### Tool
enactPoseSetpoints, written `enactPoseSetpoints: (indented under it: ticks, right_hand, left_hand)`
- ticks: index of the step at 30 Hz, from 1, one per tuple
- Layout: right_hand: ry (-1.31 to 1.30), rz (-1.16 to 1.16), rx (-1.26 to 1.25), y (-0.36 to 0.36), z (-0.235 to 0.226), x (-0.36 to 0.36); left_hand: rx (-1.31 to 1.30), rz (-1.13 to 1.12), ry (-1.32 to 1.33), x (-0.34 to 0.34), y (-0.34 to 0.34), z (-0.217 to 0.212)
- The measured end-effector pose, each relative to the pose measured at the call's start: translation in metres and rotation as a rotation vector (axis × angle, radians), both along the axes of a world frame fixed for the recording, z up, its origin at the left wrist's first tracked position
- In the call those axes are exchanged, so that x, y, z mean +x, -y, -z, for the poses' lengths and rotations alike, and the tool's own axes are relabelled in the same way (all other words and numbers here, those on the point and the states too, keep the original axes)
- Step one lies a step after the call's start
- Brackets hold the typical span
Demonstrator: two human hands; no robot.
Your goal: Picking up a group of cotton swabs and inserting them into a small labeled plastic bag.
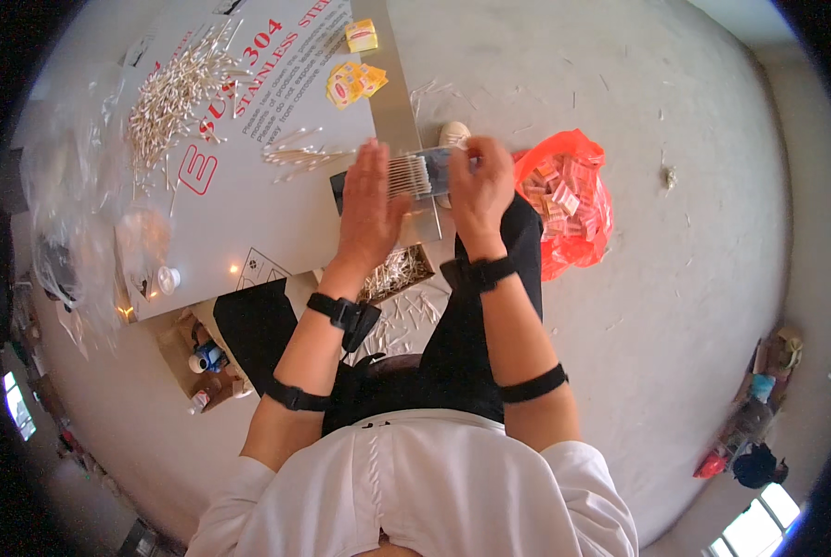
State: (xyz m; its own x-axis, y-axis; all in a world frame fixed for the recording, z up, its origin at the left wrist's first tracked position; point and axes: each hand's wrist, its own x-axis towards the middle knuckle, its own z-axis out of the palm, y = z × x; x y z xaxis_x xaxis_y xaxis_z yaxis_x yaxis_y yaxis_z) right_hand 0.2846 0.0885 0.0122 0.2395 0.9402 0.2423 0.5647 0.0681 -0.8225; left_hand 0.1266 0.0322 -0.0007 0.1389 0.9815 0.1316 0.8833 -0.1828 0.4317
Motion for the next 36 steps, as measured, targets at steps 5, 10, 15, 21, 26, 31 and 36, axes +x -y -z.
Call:
enactPoseSetpoints:
  ticks: [5, 10, 15, 21, 26, 31, 36]
  right_hand:
    - [-0.883, 0.132, -0.214, 0.016, 0.027, 0.004]
    - [-1.433, 0.183, -0.552, 0.004, 0.053, -0.003]
    - [-1.66, 0.145, -0.622, 0.007, 0.04, -0.018]
    - [-1.487, 0.139, -0.487, 0.006, 0.04, -0.028]
    - [-1.462, 0.156, -0.491, 0.008, 0.043, -0.031]
    - [-1.459, 0.159, -0.497, 0.007, 0.041, -0.033]
    - [-1.422, 0.155, -0.495, 0.007, 0.039, -0.037]
  left_hand:
    - [0.075, -0.178, 0.819, 0.0, -0.008, 0.0]
    - [0.209, -0.302, 1.064, 0.013, -0.013, 0.006]
    - [0.191, -0.308, 1.07, 0.01, -0.015, 0.006]
    - [0.139, -0.277, 1.129, 0.023, -0.021, 0.005]
    - [0.173, -0.3, 1.074, 0.033, -0.022, 0.006]
    - [0.187, -0.307, 1.069, 0.039, -0.02, 0.008]
    - [0.151, -0.31, 1.08, 0.037, -0.019, 0.005]
